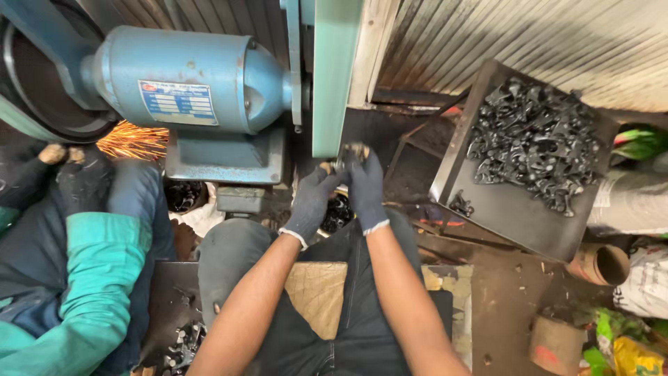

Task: The person sits on the floor at a bench grinder and grinds small dark metal castings one at a time, holding each piece against the spinning wheel with both gloved hands until sparks fly, then places finished pieces on a tray of similar castings and picks up the next piece.

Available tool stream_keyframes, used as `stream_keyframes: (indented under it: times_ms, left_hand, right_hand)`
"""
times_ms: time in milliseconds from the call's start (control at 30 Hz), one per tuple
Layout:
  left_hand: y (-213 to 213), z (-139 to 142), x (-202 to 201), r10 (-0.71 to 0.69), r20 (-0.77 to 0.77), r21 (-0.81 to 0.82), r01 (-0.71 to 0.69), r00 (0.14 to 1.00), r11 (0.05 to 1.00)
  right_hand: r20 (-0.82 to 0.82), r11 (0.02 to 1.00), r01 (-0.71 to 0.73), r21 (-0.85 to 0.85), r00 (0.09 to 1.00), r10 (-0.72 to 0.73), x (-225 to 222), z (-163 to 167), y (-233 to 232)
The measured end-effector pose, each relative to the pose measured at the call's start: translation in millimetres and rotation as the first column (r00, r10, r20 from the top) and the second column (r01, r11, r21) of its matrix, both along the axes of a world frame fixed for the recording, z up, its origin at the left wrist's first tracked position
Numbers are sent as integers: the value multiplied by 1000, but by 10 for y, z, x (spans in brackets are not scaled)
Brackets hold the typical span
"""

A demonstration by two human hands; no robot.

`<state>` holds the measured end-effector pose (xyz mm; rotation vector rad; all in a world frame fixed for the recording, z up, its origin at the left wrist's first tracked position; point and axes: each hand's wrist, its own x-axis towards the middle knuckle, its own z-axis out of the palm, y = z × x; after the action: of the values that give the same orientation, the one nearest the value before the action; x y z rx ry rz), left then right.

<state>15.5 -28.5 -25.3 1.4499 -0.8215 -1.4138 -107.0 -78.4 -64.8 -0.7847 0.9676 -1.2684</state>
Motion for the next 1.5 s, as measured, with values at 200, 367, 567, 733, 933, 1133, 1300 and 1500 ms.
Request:
stream_keyframes:
  times_ms: [200,367,567,733,933,1133,1300,1500]
  left_hand:
    - [-35,-140,-49,81,-305,-13,-89,949,996]
    - [109,14,28,-60,145,-54,69,988,996]
    - [198,172,-5,-328,699,127,340,636,932]
    - [130,239,-212,-527,745,284,522,408,804]
    - [120,284,-338,-561,775,272,648,291,711]
    - [420,143,-161,-428,673,-129,665,604,735]
    - [706,70,-171,-725,417,-112,822,549,558]
    - [722,-183,-333,-735,456,-59,841,502,538]
  right_hand:
    - [165,995,95,-7,982,-93,142,10,-259]
    - [-413,964,-146,-223,910,42,-374,113,-1]
    - [-820,917,-8,-400,451,-353,-1781,315,279]
    - [-979,979,-3,-205,-12,-205,-2620,163,273]
    - [-984,979,-106,-176,45,-172,-2741,108,53]
    - [-958,951,-126,-281,-20,-286,-2454,22,197]
    - [-922,924,-198,-327,-146,-358,-2287,21,249]
    - [-875,997,3,-73,-479,-63,-1406,-36,213]
